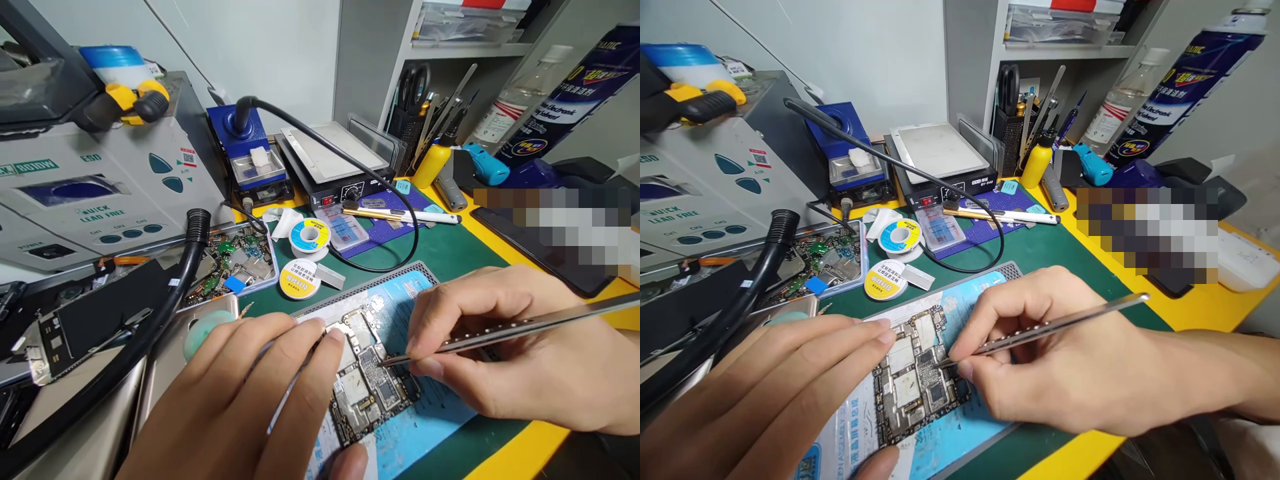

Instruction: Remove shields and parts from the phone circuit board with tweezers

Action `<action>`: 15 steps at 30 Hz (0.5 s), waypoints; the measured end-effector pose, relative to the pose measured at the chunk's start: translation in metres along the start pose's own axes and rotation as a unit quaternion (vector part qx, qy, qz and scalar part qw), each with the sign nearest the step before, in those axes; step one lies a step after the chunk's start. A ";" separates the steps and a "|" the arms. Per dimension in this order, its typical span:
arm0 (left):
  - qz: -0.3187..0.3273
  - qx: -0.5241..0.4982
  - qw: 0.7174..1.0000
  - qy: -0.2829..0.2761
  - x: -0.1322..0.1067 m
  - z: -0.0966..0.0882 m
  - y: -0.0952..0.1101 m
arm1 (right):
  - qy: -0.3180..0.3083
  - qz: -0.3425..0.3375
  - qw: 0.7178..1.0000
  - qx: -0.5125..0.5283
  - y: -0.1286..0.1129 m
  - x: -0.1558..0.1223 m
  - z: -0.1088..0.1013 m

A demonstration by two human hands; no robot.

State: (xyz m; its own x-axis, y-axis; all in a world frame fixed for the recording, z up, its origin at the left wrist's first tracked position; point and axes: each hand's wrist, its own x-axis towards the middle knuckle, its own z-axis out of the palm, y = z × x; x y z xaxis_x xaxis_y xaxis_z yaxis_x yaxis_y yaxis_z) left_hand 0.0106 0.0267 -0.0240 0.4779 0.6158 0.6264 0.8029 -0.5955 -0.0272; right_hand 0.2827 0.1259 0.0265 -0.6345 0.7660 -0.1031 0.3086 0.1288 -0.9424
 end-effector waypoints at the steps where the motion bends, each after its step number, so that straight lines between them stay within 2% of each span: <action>1: 0.000 0.002 1.000 0.002 0.001 0.000 0.001 | -0.001 -0.001 1.000 0.000 0.000 0.000 0.000; 9: -0.037 0.022 0.999 -0.021 0.001 -0.008 0.009 | -0.003 0.007 1.000 0.011 -0.004 0.002 -0.001; 15: -0.057 0.001 0.997 -0.046 -0.001 -0.013 0.011 | -0.015 0.073 0.984 0.164 0.003 0.000 -0.002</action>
State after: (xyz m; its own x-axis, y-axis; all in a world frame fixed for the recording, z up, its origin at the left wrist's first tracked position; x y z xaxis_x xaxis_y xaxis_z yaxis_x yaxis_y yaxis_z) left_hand 0.0145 0.0124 -0.0147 0.4144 0.7235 0.5521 0.8541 -0.5187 0.0388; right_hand 0.2850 0.1273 0.0246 -0.6221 0.7422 -0.2491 0.1560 -0.1943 -0.9685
